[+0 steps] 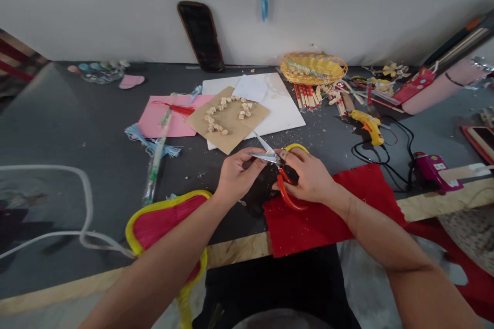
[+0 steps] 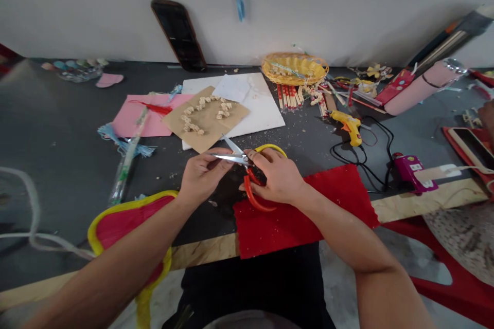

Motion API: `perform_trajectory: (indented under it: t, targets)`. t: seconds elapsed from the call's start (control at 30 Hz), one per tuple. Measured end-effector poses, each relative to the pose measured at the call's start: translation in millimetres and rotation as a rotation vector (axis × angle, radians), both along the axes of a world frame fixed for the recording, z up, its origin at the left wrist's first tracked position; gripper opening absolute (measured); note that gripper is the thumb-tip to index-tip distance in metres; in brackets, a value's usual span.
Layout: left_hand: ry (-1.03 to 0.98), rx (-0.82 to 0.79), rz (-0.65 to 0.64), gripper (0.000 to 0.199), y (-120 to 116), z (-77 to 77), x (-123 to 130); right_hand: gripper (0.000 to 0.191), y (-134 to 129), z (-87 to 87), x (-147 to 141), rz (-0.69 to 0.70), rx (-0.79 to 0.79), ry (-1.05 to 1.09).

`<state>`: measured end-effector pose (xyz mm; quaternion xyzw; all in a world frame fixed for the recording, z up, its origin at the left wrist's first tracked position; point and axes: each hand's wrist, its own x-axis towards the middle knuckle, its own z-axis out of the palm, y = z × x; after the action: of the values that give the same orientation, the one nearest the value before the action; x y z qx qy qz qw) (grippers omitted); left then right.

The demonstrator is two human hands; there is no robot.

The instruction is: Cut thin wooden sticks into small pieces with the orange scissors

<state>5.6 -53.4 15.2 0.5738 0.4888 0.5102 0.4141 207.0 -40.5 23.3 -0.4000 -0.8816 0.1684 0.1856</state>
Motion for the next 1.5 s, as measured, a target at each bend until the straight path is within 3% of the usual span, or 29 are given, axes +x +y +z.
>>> perform_trajectory:
  t: [0.6, 0.9, 1.2, 1.5]
  targets:
    - [0.08, 0.02, -0.011, 0.016, 1.0, -6.3, -6.0, 0.072, 2.9, -0.9, 0.2, 0.019, 0.054, -0.044]
    - [0.024, -0.025, 0.001, 0.013, 0.2, 1.9, -2.3, 0.067, 0.0, -1.6, 0.1, 0.014, 0.03, -0.04]
    - [0.069, -0.004, -0.066, 0.013, -0.7, 8.0, -4.2, 0.075, 5.4, -1.5, 2.9, 0.048, 0.106, -0.021]
    - [0.038, -0.03, -0.031, 0.016, -1.4, 3.2, -1.9, 0.069, 1.6, -0.9, 1.8, 0.036, 0.006, -0.044]
